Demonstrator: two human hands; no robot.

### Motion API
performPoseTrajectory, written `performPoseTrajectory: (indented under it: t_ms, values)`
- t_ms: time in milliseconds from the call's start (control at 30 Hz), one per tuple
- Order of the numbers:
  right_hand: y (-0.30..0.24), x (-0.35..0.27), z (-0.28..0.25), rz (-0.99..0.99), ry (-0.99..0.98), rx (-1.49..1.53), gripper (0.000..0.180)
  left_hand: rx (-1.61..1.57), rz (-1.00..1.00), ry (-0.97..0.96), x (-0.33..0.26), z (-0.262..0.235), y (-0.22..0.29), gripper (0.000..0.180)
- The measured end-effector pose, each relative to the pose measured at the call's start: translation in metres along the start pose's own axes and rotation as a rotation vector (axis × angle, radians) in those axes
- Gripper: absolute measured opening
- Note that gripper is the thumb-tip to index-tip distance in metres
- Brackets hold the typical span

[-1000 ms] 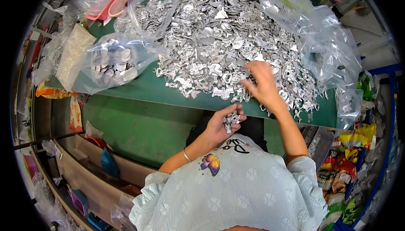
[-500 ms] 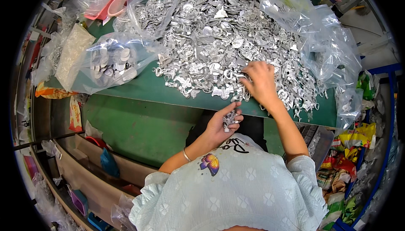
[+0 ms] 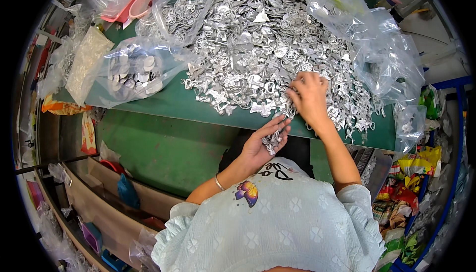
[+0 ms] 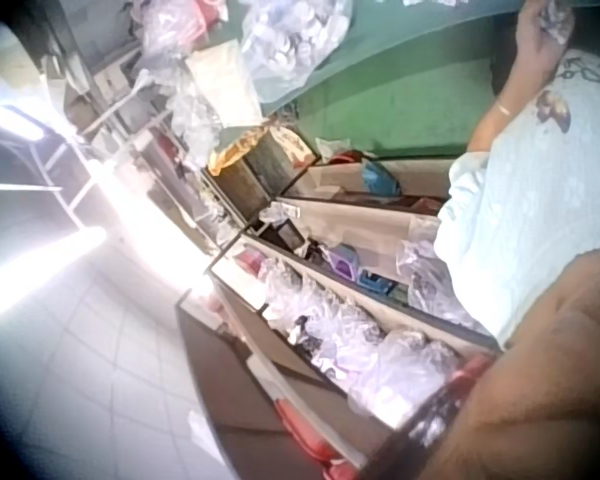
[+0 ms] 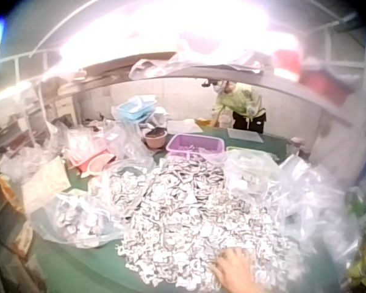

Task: The person sorts silver-colored metal components from a large pile on a table, picking them up by hand and placing them into plastic bags.

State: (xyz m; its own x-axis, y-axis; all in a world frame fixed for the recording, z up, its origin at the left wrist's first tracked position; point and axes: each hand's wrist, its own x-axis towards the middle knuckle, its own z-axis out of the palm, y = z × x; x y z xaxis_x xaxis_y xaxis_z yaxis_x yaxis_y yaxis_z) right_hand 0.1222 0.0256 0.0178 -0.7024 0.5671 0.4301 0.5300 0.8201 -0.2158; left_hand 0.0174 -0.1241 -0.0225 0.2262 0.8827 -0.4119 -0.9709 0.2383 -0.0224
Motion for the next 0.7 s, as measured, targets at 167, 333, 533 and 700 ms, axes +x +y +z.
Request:
performPoseTrajectory:
  t_ms: [167,333,533,700]
  values:
    - [0.002,0.0,0.015,-0.1,-0.137,-0.23,0.008,-0.063,-0.018,-0.007,-0.001,0.004,0.002,0.037]
    - [0.012,0.001,0.012,-0.132,-0.102,-0.238,0.009,-0.055,-0.004,-0.041,-0.005,0.005,0.002,0.039]
    - [-0.001,-0.008,0.018,-0.129,-0.13,-0.232,0.012,-0.037,-0.018,-0.043,-0.002,0.003,0.001,0.041]
    - [0.003,0.005,0.013,-0.14,-0.182,-0.234,0.006,0.033,0.01,-0.029,-0.004,0.005,-0.001,0.041]
